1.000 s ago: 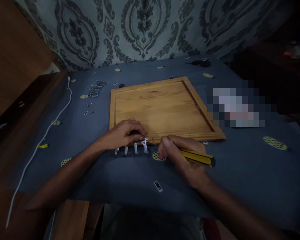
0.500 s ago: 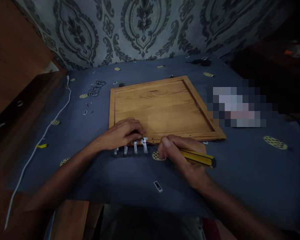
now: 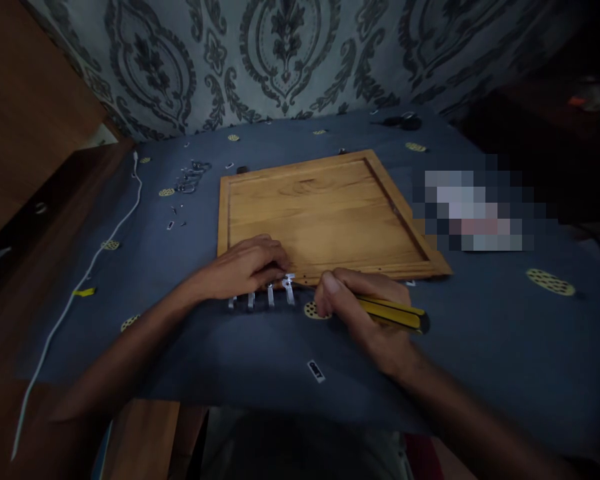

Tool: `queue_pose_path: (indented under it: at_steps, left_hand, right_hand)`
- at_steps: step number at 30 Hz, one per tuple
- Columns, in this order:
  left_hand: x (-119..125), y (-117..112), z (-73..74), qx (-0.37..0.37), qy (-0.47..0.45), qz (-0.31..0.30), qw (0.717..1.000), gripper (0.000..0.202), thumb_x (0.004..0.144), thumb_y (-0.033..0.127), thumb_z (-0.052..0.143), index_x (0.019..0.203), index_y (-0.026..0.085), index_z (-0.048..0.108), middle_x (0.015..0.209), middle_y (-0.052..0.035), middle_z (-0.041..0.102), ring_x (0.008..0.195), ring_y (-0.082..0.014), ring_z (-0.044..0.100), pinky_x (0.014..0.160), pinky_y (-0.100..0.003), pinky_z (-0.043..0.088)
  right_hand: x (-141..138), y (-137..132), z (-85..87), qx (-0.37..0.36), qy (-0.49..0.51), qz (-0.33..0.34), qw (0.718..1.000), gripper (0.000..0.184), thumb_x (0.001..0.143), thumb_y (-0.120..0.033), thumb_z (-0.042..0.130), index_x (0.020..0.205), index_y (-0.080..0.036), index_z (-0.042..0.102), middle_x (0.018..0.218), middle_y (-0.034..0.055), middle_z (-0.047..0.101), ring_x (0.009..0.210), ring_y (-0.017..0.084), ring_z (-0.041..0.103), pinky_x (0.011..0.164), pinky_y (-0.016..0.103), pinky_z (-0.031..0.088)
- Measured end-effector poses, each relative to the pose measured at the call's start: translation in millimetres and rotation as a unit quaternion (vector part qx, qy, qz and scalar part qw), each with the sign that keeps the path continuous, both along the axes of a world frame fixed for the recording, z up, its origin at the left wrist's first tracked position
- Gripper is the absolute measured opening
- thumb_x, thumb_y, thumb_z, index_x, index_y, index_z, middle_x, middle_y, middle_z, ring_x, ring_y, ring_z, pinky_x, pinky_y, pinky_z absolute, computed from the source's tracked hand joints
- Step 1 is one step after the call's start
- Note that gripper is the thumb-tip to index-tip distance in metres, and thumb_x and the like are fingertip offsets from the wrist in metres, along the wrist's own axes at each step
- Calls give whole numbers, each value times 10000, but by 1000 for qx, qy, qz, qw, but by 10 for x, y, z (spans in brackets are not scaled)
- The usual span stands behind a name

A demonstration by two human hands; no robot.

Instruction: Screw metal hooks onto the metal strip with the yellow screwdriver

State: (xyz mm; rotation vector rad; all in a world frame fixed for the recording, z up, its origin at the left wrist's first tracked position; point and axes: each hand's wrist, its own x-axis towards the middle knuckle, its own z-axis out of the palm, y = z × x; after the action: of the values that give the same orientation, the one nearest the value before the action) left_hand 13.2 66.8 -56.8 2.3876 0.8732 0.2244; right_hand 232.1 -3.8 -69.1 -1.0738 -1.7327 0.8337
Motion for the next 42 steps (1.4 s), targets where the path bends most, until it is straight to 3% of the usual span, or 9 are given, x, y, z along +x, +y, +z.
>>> queue_pose_path:
  at_steps: [12, 17, 31, 42]
  left_hand:
    - [63, -8, 20, -8, 0, 8, 1000, 165, 1013, 247, 538, 972, 166, 676, 943, -49, 673, 962, -192, 603, 925, -330, 467]
    - [69, -26, 26, 0, -13, 7, 1000, 162, 1012, 204, 552, 972, 174, 706, 934, -38, 681, 954, -181, 616, 892, -305, 463]
    - [30, -10, 15, 9, -38, 25, 999, 259, 1062, 268, 475, 1007, 148, 698, 968, -58, 722, 930, -178, 657, 850, -289, 467]
    - [50, -54, -35, 37, -14, 27, 999, 138, 1008, 283, 619, 964, 167, 679, 947, -43, 706, 915, -176, 648, 832, -286, 469]
  right_hand:
    - [-3, -3, -3, -8, -7, 8, 1000, 540, 1054, -438, 489, 556, -236, 539, 513, -17, 603, 478, 120, 582, 536, 274, 456]
    - [0, -1, 6, -6, -1, 13, 1000, 507, 1043, -369, 509, 554, -238, 530, 507, -27, 580, 471, 118, 569, 533, 272, 448]
    - [-10, -9, -5, -17, 10, 13, 1000, 466, 1022, -305, 519, 562, -234, 491, 521, -33, 583, 486, 116, 574, 533, 267, 431]
    - [6, -8, 4, -14, 2, 15, 1000, 500, 1040, -376, 509, 561, -234, 523, 517, -30, 569, 480, 115, 562, 532, 266, 433]
